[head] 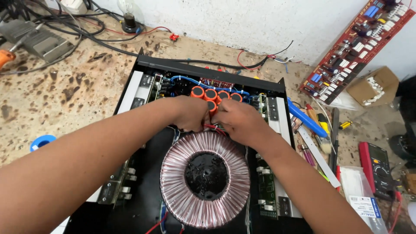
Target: Soldering and connecting internal wires within an audio amplifier chassis and testing with a multimeter.
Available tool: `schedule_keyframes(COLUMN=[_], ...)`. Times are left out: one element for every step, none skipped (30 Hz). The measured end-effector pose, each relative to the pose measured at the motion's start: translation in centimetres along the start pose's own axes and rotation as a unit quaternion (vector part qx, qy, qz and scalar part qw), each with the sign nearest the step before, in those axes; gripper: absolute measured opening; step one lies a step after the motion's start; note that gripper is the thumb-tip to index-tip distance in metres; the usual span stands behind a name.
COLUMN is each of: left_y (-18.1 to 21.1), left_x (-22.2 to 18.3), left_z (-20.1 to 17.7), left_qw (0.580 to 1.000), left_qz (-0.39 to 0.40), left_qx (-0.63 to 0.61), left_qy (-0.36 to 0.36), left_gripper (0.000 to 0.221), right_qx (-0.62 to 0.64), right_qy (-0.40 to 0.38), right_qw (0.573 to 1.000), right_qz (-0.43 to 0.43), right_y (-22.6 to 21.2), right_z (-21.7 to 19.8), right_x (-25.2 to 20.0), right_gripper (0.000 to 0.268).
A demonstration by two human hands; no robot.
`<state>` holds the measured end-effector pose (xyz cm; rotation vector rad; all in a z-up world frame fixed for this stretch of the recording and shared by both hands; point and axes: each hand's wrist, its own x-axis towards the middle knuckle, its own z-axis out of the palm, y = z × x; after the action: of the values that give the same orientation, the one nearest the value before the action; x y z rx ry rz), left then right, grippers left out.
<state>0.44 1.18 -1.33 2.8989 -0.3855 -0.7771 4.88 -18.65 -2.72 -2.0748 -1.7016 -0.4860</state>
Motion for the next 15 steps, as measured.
schedule_keyframes(left_y=[-0.7, -0.9, -1.1, -1.4, -1.3, -1.2, -1.2, -1.6, -2.0, -2.4, -2.5, -2.6, -2.7, -2.9, -3.1], left_x=[0.7, 0.4, 0.2, 0.0, -0.6, -1.2, -1.9, -1.8, -1.6, -1.5, -1.5, -1.5, -1.6, -1.8, -2.0], left_z=[0.7, 0.7, 0.7, 0.7, 0.4, 0.2, 0.0, 0.4, 0.8, 1.2, 1.2, 1.3, 1.5, 1.4, 1.4], left_qw=[0.997, 0.997, 0.996, 0.994, 0.994, 0.991, 0.988, 0.988, 0.984, 0.979, 0.979, 0.977, 0.975, 0.975, 0.973], left_qz=[0.019, 0.021, 0.034, 0.047, 0.05, 0.071, 0.092, 0.094, 0.116, 0.137, 0.138, 0.145, 0.152, 0.153, 0.162], left_qx=[0.038, 0.038, 0.018, -0.002, -0.004, -0.006, -0.01, -0.012, -0.007, -0.002, -0.005, -0.002, 0.001, -0.001, -0.007], left_qy=[0.061, 0.064, 0.082, 0.1, 0.101, 0.113, 0.124, 0.124, 0.138, 0.152, 0.151, 0.157, 0.161, 0.159, 0.166], left_gripper=[0.028, 0.028, 0.024, 0.023, 0.023, 0.022, 0.022, 0.022, 0.022, 0.023, 0.023, 0.023, 0.022, 0.022, 0.023], right_qx=[-0.022, -0.025, -0.041, -0.057, -0.059, -0.076, -0.091, -0.091, -0.1, -0.108, -0.107, -0.12, -0.132, -0.13, -0.129], right_qy=[-0.007, -0.008, -0.028, -0.049, -0.052, -0.058, -0.064, -0.067, -0.072, -0.077, -0.08, -0.07, -0.059, -0.061, -0.068], right_qw=[0.999, 0.999, 0.998, 0.997, 0.996, 0.994, 0.992, 0.992, 0.99, 0.988, 0.988, 0.986, 0.984, 0.985, 0.984], right_qz=[-0.027, -0.027, -0.031, -0.035, -0.034, -0.044, -0.054, -0.052, -0.064, -0.076, -0.075, -0.088, -0.1, -0.098, -0.099], right_y=[0.3, 0.1, -0.1, -0.3, -0.2, -0.1, -0.2, 0.1, 0.3, 0.6, 0.4, 0.3, 0.1, 0.4, 0.7], right_z=[0.2, 0.0, -0.1, -0.2, -0.4, -0.5, -0.5, -0.2, 0.1, 0.4, 0.4, 0.5, 0.7, 0.9, 1.0], right_x=[0.0, 0.1, 0.2, 0.2, 0.2, 0.2, 0.1, 0.1, 0.2, 0.1, 0.5, 0.7, 0.9, 1.1, 1.2], right_gripper=[0.017, 0.017, 0.017, 0.018, 0.018, 0.019, 0.021, 0.021, 0.022, 0.023, 0.023, 0.024, 0.026, 0.026, 0.026])
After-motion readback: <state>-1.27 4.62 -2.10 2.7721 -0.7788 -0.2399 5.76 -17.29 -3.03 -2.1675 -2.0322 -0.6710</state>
